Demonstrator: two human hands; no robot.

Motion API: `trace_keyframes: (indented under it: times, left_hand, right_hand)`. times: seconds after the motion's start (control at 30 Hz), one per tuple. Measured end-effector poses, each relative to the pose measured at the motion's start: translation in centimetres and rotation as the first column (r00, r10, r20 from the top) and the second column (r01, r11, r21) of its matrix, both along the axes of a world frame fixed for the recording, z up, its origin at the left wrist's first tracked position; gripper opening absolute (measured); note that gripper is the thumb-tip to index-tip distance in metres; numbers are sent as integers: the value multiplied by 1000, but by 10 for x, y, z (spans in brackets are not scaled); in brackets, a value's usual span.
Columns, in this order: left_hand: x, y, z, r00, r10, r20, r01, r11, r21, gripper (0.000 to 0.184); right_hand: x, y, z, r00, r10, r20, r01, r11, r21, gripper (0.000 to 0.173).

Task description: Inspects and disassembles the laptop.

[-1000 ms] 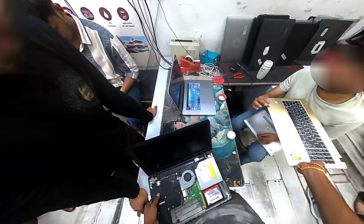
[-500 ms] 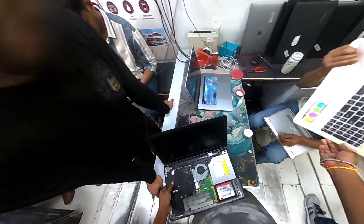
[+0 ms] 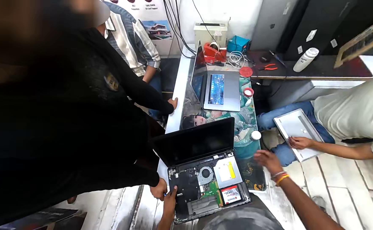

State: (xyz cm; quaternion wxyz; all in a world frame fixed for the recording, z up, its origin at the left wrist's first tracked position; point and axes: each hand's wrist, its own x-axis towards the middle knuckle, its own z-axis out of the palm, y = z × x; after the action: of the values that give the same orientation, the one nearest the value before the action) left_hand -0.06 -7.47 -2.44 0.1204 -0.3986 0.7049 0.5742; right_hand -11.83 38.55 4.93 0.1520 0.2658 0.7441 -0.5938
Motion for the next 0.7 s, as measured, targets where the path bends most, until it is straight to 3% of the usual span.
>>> trace_keyframes:
  times: [0.1, 0.23, 0.47, 0.7]
  left_hand:
    - [0, 1, 4, 999, -19, 36, 19, 1000, -2, 44]
    - [1, 3, 4, 1000, 12, 18, -12, 1000, -1, 42]
    - [2, 2, 7, 1000, 25, -2, -25, 1000, -1, 40]
    - [3, 2, 15, 999, 30, 20, -31, 998, 53, 38]
  right_hand:
    - [-8, -52, -27, 955, 204, 214, -227, 970, 85, 44]
    - [-14, -91, -42, 927, 261, 270, -324, 919, 225, 46]
    - [-19, -88, -58, 919, 275, 283, -357, 886, 297, 29]
    - [-25, -78, -59, 895, 340, 290, -419, 863, 281, 31]
